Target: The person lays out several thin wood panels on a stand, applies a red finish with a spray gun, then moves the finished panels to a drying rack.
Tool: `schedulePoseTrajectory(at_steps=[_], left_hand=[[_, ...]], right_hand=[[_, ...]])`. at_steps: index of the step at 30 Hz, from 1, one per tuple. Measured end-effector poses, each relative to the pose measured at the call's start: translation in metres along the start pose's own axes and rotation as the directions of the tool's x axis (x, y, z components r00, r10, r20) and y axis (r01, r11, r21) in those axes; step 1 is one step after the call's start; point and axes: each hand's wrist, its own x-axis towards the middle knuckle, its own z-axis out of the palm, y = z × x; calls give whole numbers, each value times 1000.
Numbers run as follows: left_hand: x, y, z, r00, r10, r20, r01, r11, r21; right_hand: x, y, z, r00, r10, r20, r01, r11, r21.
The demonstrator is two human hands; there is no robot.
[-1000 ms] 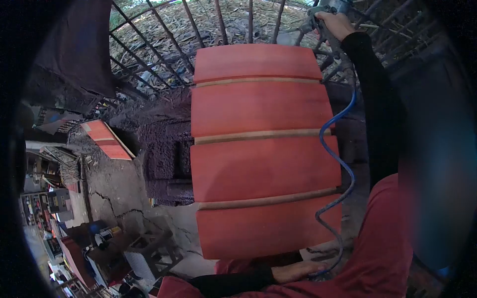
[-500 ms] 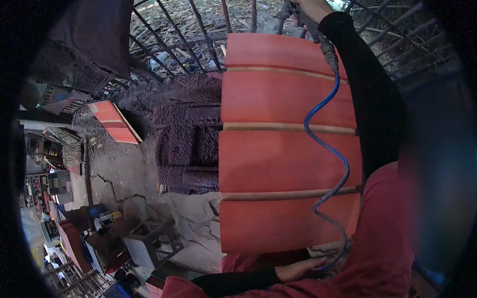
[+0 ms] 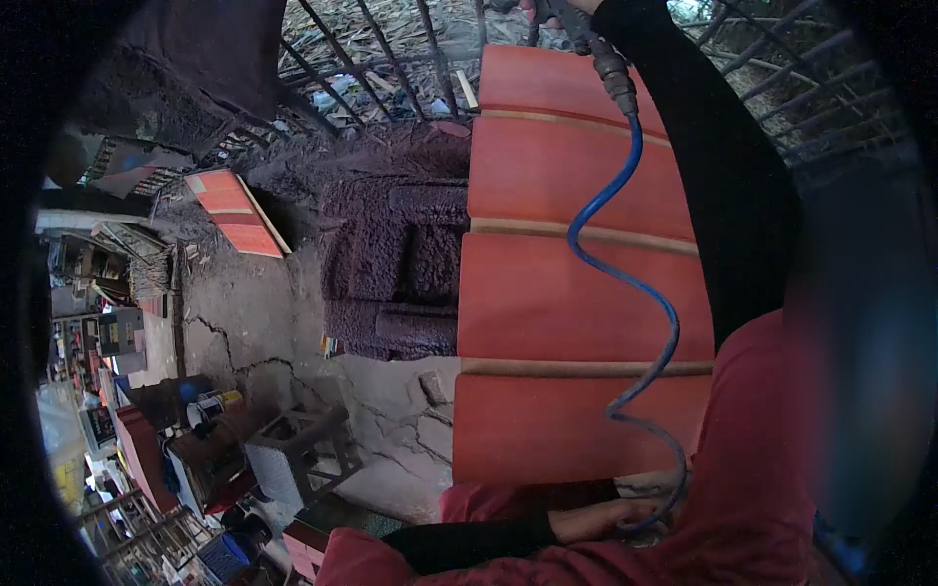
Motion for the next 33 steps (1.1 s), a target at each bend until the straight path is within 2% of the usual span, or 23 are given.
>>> schedulePoseTrajectory(at_steps=[1,4,6,8,10,12,13,14,16,17,18,20,22,24,25,26,28,30,33], left_hand=[[-1,2,1,999,-45,-15,45,998,-36],[0,5,5,999,-32,19,33,999,-26],[3,7,6,999,-49,9,49,999,-1],[6,5,6,998,-63,-2,63,998,23],[9,-2,4,999,-51,-5,51,998,-48],[12,-4,6,998,-70,-5,70,996,-64],[14,-3,7,996,-86,-7,85,993,-78],[17,-6,5,996,-92,-5,92,993,-75],[23,-11,0,992,-114,-52,113,993,-10],[23,-9,3,991,-126,-48,126,992,-6],[21,-5,7,988,-148,-39,148,989,10],[24,-5,9,983,-181,-29,181,983,30],[29,-11,4,978,-208,-36,204,976,-82],[30,-5,3,970,-242,-4,242,970,-13],[31,-3,2,964,-265,24,263,963,49],[33,-4,1,961,-274,25,272,961,55],[38,-10,-2,962,-270,38,267,961,65],[43,-15,-5,963,-260,71,255,964,72],[46,-10,4,959,-264,104,259,964,63]], right_hand=[[-3,-6,2,1000,-1,0,1,1000,0],[-9,-13,1,998,64,13,-64,998,-20],[-2,2,-9,987,-41,-157,-32,898,-440],[-1,18,-24,989,-53,-140,-4,926,-377],[-9,20,-34,990,-64,-125,22,950,-313],[-33,5,-41,986,80,-149,-98,988,-117],[-32,5,-47,983,-21,-180,-41,942,-332],[-36,6,-54,982,-22,-186,-43,941,-336],[-52,2,-69,967,156,-203,-177,980,-89],[-49,20,-86,964,-4,-267,-92,933,-348],[-49,35,-108,961,-4,-277,-98,930,-354],[-59,40,-132,958,-42,-285,-106,869,-484],[-68,51,-156,964,-47,-262,-89,870,-484],[-74,71,-183,934,100,-343,-242,884,-400],[-83,60,-198,931,186,-314,-324,817,-476],[-94,52,-200,928,184,-323,-328,815,-477],[-113,41,-204,910,249,-332,-359,873,-330],[-119,48,-227,885,255,-390,-402,839,-366],[-142,33,-237,829,336,-446,-481,836,-263]])
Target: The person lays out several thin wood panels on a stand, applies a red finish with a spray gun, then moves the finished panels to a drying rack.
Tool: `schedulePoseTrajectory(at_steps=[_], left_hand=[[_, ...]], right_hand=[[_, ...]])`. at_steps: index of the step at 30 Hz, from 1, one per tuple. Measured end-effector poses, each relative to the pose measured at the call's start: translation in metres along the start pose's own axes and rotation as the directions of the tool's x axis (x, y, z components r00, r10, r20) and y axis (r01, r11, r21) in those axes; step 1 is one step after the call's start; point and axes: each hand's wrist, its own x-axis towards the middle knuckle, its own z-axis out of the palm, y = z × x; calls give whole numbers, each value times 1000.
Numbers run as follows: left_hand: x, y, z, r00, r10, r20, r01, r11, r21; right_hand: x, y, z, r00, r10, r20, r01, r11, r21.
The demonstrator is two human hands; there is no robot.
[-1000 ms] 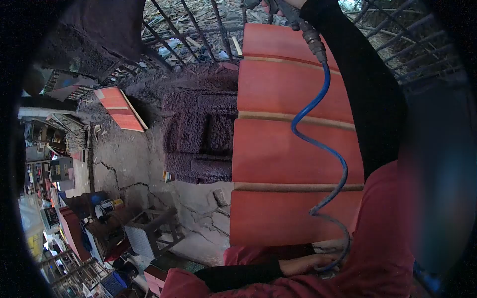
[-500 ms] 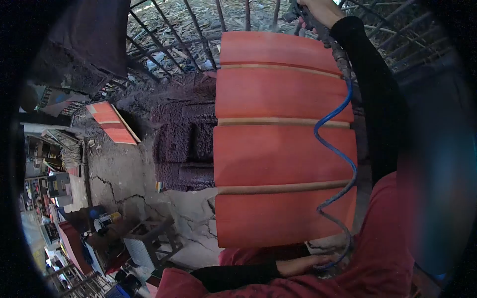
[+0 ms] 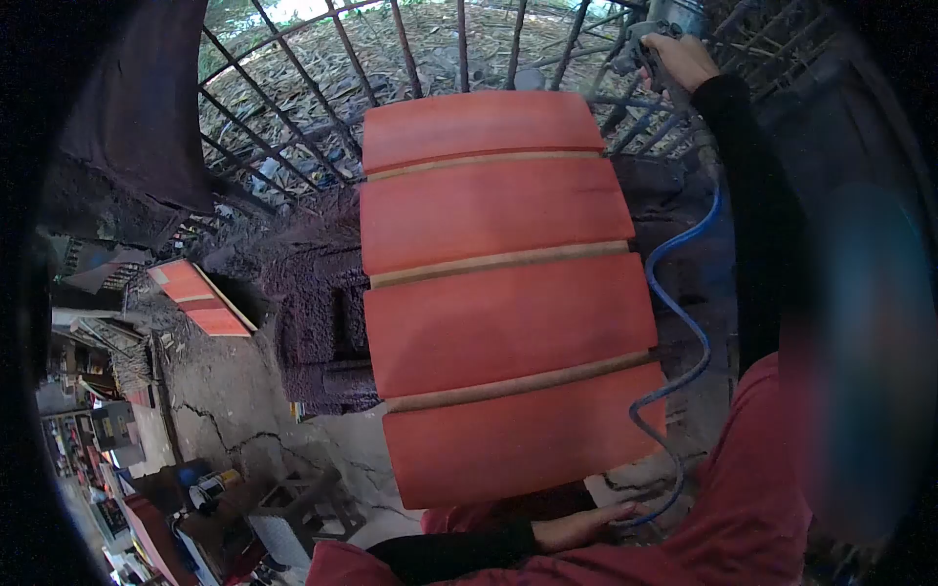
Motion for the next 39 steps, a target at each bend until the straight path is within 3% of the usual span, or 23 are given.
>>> schedulePoseTrajectory(at_steps=[3,4,5,7,8,9,11,12,13,14,15,16,17,18,20,24,25,26,27,29,35,37,39], left_hand=[[14,-14,-12,997,-24,-74,25,1000,14],[19,-20,-18,988,-25,-153,31,999,37],[19,-18,-14,988,-28,-154,36,998,50],[20,-8,-3,998,3,-55,22,899,437],[30,-19,-16,981,150,122,-193,768,611],[35,-29,-31,984,114,135,-174,760,626],[27,-15,-10,987,-84,-138,161,620,768],[29,4,8,949,-179,-259,312,424,850],[30,5,2,980,33,-199,195,81,977],[33,21,3,988,147,40,-8,-210,978],[44,47,15,986,165,11,54,-386,921],[57,66,39,865,437,245,-57,-400,915],[68,90,75,800,518,303,-142,-327,934],[88,105,99,659,575,485,-252,-438,863],[125,128,134,457,477,751,-342,-685,644],[172,123,140,521,393,758,-359,-705,612],[174,120,137,533,350,770,-405,-694,596],[175,119,134,545,311,779,-441,-684,581],[176,116,133,538,333,774,-448,-666,597],[179,116,129,515,326,793,-483,-653,583],[172,123,126,442,461,769,-484,-600,637],[159,125,120,464,468,752,-439,-616,655],[142,102,103,204,817,539,-465,-403,788]], right_hand=[[28,47,-39,990,14,-141,-32,991,-127],[-19,15,-30,994,24,-103,-18,998,60],[-34,17,-38,993,17,-114,-10,998,63],[-55,23,-64,992,122,-33,-117,985,127],[-77,20,-74,990,131,-43,-123,982,144],[-105,16,-84,988,145,-61,-134,978,159],[-162,11,-104,979,197,-50,-186,968,168],[-195,8,-113,978,205,-32,-195,961,195],[-227,4,-120,977,211,-16,-202,954,221],[-258,1,-124,972,233,-38,-219,950,225],[-288,-2,-126,965,257,-61,-237,944,232],[-315,-3,-123,951,290,-110,-255,932,259],[-340,-3,-121,935,321,-154,-268,919,287],[-361,8,-119,929,287,-235,-238,947,217],[-390,13,-111,922,248,-297,-224,968,114],[-429,13,-102,921,83,-382,-150,977,-149],[-432,13,-101,921,102,-376,-165,976,-139],[-430,-1,-105,871,405,-279,-365,912,185],[-438,46,-100,919,45,-392,-47,999,3],[-439,44,-106,907,304,-291,-258,948,187],[-417,39,-104,956,184,-228,-134,966,219],[-401,33,-97,950,80,-302,-31,986,164],[-376,15,-105,943,194,-270,-99,939,328]])
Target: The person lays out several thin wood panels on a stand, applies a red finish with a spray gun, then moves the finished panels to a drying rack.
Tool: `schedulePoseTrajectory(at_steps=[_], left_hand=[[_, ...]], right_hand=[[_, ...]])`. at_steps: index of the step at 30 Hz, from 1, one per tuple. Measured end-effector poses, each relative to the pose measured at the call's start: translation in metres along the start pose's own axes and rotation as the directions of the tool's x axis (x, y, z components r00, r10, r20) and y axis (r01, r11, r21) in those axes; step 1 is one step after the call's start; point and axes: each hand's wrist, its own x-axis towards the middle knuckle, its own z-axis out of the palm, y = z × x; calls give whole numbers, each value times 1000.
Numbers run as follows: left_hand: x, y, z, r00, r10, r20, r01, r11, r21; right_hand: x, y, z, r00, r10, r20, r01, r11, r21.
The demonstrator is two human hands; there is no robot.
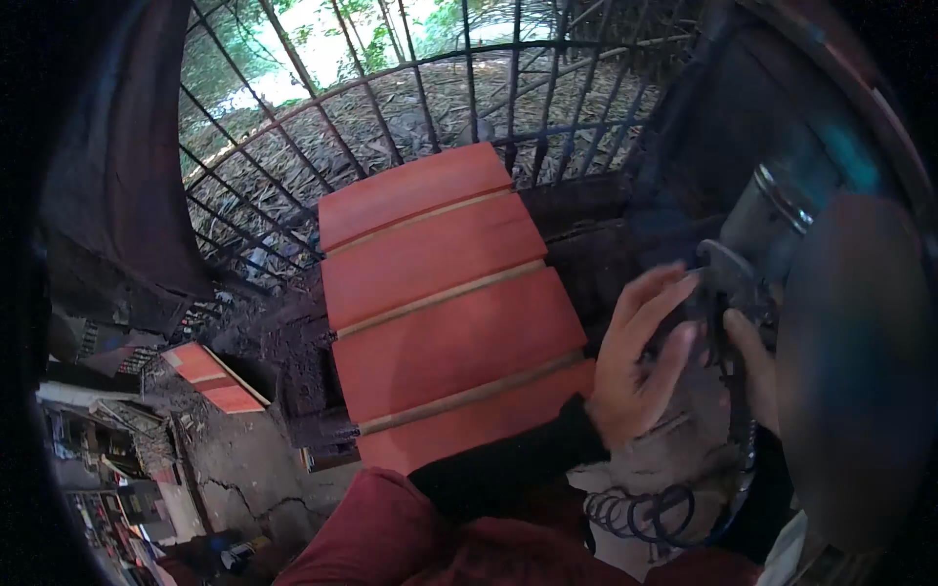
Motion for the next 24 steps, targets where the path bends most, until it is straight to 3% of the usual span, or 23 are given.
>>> schedulePoseTrajectory(at_steps=[1,2,3,4,5,6,7,8,10,11,12,14,15,19,22,23,24], left_hand=[[-37,-15,-4,961,-273,40,275,950,-144],[-85,-38,-7,848,-516,117,527,805,-272],[-129,-50,-11,669,-683,294,738,657,-152],[-163,-65,-24,362,-748,557,839,521,155],[-219,-78,-12,214,-838,502,942,314,122],[-239,-89,-14,198,-667,719,878,447,173],[-257,-82,-9,435,-615,658,792,609,46],[-240,-69,-14,434,-614,659,795,605,40],[-188,-33,-31,119,-621,775,993,59,-105],[-200,-29,-32,104,-720,687,988,152,11],[-192,-25,-39,108,-721,685,988,152,4],[-172,-7,-57,51,-485,873,896,408,174],[-175,0,-63,230,-482,846,903,429,-2],[-157,22,-95,358,-538,764,897,424,-122],[-149,44,-118,369,-588,720,897,429,-110],[-151,48,-125,304,-630,714,926,373,-66],[-156,48,-131,312,-632,710,924,375,-73]], right_hand=[[14,-6,4,996,85,19,-86,994,64],[31,-16,5,993,97,72,-98,995,8],[49,-22,11,996,66,58,-67,998,12],[69,-26,17,998,41,44,-42,999,12],[92,-31,23,995,4,102,0,999,-36],[116,-37,29,987,-37,157,50,995,-82],[136,-41,41,989,-56,139,71,992,-106],[157,-40,53,991,-73,115,88,988,-129],[206,-27,71,974,-115,196,134,987,-91],[226,-21,82,968,-140,210,168,978,-125],[245,-14,95,960,-162,228,200,967,-157],[282,1,119,965,-140,224,184,964,-190],[295,10,130,964,-134,229,179,965,-192],[312,20,173,977,-82,198,130,961,-244],[317,24,199,983,-47,177,88,969,-230],[315,23,207,972,-25,234,72,979,-192],[314,21,215,958,-7,288,54,986,-155]])
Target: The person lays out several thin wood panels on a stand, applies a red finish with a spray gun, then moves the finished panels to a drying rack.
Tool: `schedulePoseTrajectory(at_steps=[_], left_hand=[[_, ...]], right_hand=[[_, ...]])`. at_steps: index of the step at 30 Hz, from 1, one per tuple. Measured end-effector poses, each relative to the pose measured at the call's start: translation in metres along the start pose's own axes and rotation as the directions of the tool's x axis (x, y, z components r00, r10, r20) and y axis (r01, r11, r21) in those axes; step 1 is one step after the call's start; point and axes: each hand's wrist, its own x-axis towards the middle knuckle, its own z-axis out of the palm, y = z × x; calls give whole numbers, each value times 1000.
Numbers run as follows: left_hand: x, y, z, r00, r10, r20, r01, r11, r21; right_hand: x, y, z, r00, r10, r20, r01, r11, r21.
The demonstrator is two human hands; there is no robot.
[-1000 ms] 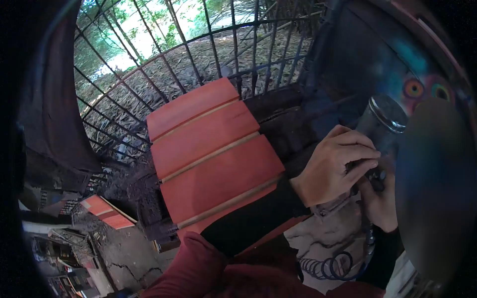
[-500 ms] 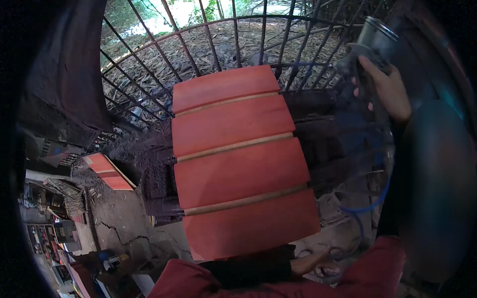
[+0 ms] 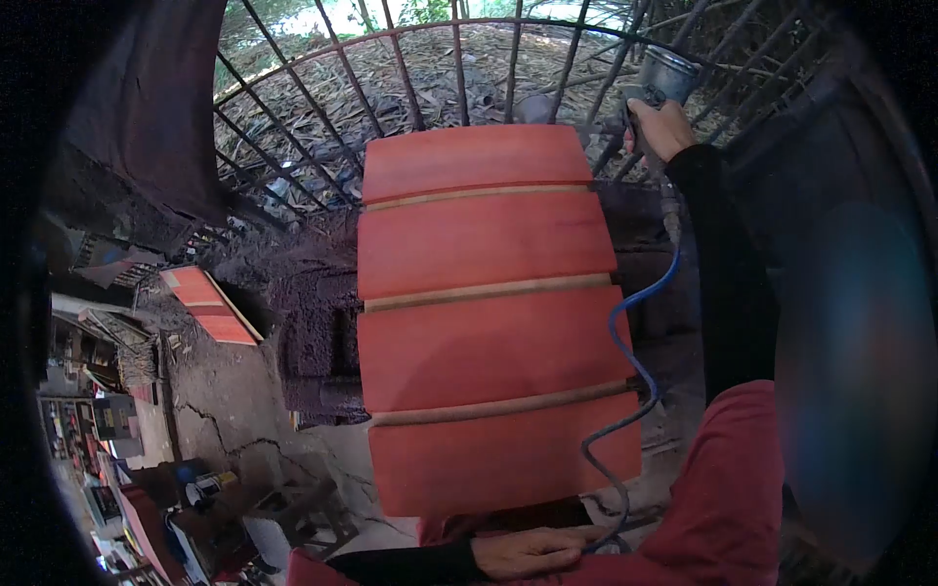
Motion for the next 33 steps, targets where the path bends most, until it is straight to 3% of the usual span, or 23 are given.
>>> schedulePoseTrajectory(at_steps=[2,7,9,10,12,16,18,19,20,23,25,33], left_hand=[[-12,-7,-5,989,148,12,-148,978,149],[-50,5,-8,988,143,-55,-132,977,169],[-60,0,-9,987,151,-49,-140,974,179],[-65,-2,-8,987,147,-61,-133,972,193],[-73,-3,-8,986,145,-76,-127,971,205],[-89,-6,-8,969,218,-114,-190,958,216],[-96,-7,-8,966,217,-138,-182,956,229],[-100,-7,-8,963,232,-138,-199,956,217],[-103,-7,-7,959,247,-138,-216,954,207],[-113,-6,-5,953,235,-189,-203,963,175],[-117,-13,-6,948,256,-189,-218,955,202],[-129,-15,-5,923,304,-236,-261,945,195]], right_hand=[[-1,-8,18,1000,-20,-19,19,999,-31],[16,-12,56,997,-71,-2,71,997,-39],[49,6,67,969,-241,-49,218,934,-283],[41,-4,77,969,-243,-41,222,934,-280],[10,-38,99,985,-154,83,158,986,-52],[10,-53,133,968,-207,140,217,975,-54],[24,-52,149,946,-281,163,307,936,-170],[3,-68,158,939,-281,196,293,956,-33],[10,-67,167,937,-285,203,297,955,-30],[13,-76,193,919,-368,141,386,912,-138],[-6,-93,207,919,-320,231,318,947,44],[-17,-117,253,880,-389,271,361,920,150]])
